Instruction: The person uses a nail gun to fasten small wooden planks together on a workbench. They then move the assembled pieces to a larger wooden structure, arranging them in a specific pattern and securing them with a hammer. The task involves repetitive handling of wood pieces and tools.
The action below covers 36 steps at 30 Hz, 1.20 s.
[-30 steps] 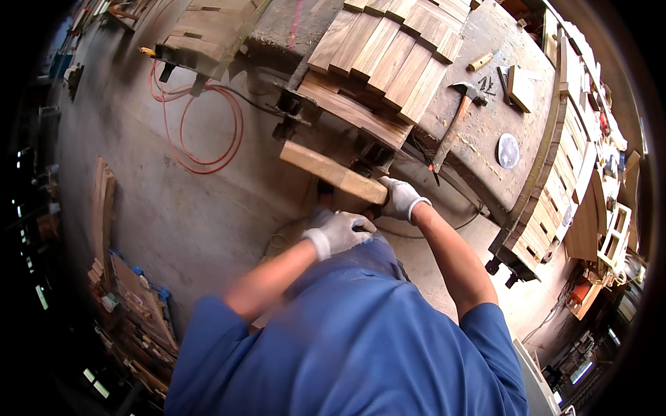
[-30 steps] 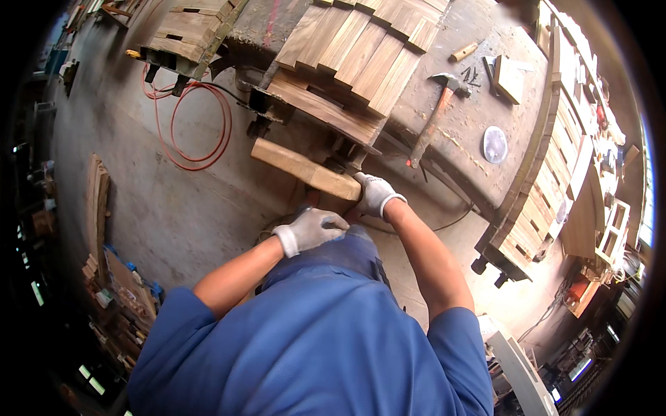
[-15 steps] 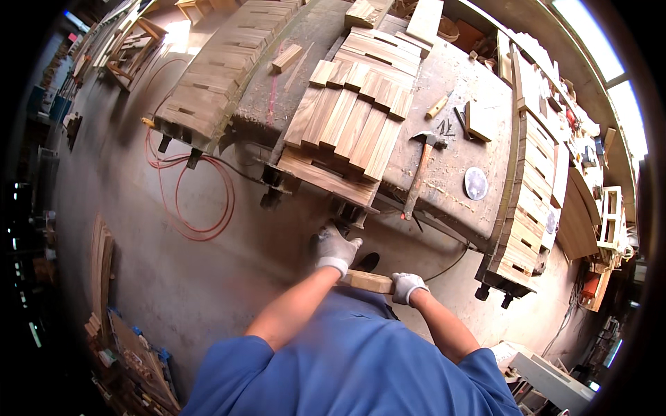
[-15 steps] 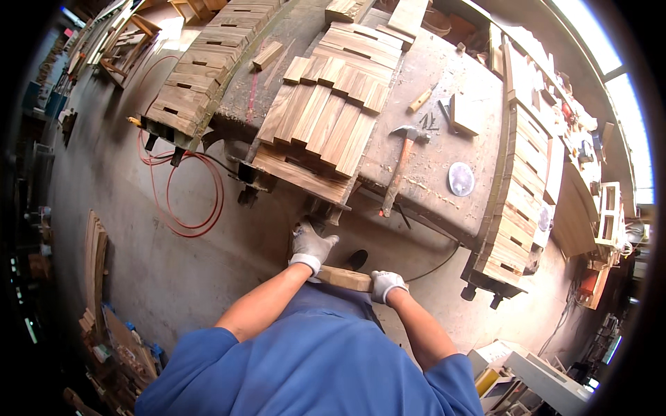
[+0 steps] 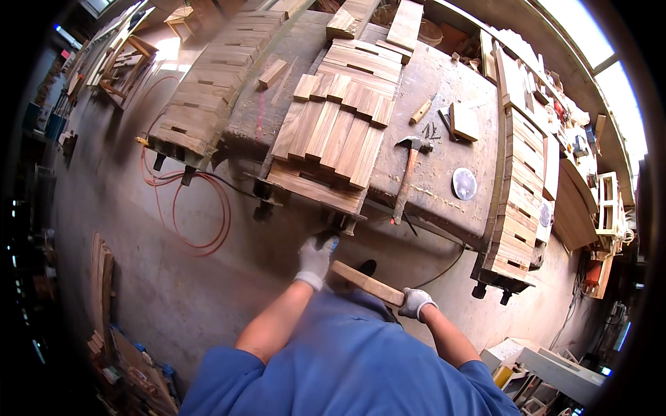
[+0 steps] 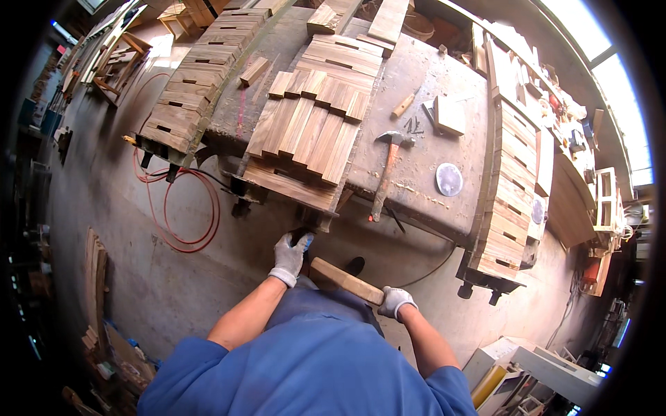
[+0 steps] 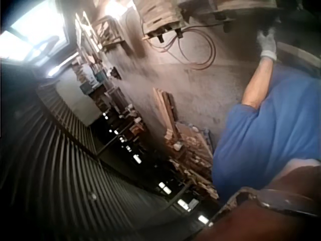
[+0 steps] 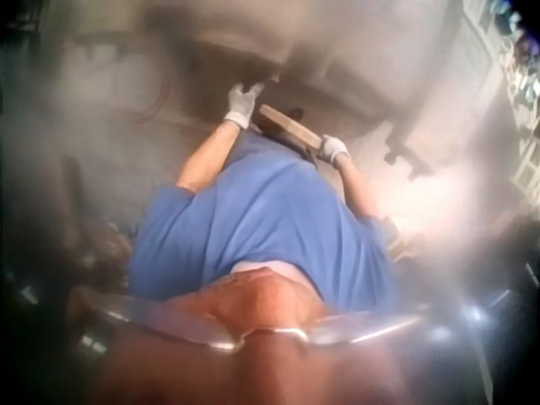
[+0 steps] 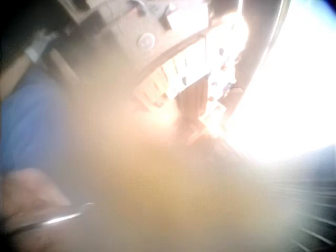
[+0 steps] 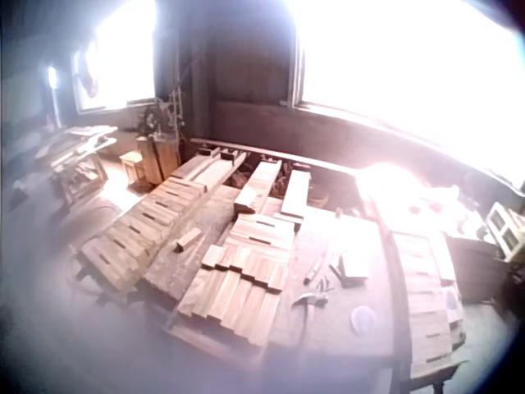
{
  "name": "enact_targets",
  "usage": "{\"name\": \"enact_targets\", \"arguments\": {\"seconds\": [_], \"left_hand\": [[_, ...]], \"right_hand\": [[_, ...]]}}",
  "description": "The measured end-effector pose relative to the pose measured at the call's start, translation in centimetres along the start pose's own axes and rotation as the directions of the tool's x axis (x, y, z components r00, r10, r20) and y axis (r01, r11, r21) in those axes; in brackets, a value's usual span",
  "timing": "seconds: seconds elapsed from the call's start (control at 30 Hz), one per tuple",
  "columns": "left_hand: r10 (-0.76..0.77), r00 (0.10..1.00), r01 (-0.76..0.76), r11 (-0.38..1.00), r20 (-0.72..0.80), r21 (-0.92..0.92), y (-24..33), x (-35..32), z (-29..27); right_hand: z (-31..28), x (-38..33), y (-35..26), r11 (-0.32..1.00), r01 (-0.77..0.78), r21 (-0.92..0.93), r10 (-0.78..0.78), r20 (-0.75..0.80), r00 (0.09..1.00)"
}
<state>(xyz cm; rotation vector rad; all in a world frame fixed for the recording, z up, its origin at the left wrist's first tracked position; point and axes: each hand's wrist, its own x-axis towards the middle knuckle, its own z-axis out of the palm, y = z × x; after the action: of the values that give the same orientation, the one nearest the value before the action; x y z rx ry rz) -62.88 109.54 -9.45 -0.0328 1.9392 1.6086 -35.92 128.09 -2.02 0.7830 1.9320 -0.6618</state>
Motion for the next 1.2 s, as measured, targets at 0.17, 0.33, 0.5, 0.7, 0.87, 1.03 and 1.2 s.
{"name": "enact_targets", "arguments": {"seconds": [0.17,0.33,0.5,0.7,0.87,1.03,1.2], "left_hand": [[-0.256,0.698,0.715,0.281,0.668,-0.639,-3.0,1.4,-1.3],[-0.408,0.899,0.437,0.864,0.159,-0.25,2.9,-0.5,-0.3],[0.297,0.953,-0.222,0.563,0.056,0.796,4.8,-2.7,0.5],[-0.285,0.928,0.338,0.916,0.24,-0.217,2.1,-0.7,-1.0],[-0.429,0.66,0.747,0.295,0.617,-0.595,0.2,0.5,-0.7],[-0.48,0.813,0.577,0.735,0.329,-0.355,-0.7,1.3,-1.0],[0.387,0.914,-0.311,0.48,0.12,0.82,3.4,-1.6,0.0]], "right_hand": [[0.5,-0.3,0.2,0.998,0.027,0.049,-0.025,-0.025,0.999],[0.5,0.2,0.3,1.0,0.031,-0.004,-0.031,-0.02,0.999],[-0.6,-0.4,-1.0,0.999,0.051,-0.011,-0.051,-0.037,0.998],[-2.3,-1.6,-2.9,0.998,0.055,-0.033,-0.054,0.007,0.998],[-2.2,-1.9,-3.6,0.997,0.061,-0.044,-0.061,-0.009,0.998],[-2.2,-0.6,-4.6,0.989,0.116,-0.091,-0.118,-0.014,0.993],[-2.9,-0.2,-6.7,0.978,0.185,-0.098,-0.189,-0.038,0.981]]}}
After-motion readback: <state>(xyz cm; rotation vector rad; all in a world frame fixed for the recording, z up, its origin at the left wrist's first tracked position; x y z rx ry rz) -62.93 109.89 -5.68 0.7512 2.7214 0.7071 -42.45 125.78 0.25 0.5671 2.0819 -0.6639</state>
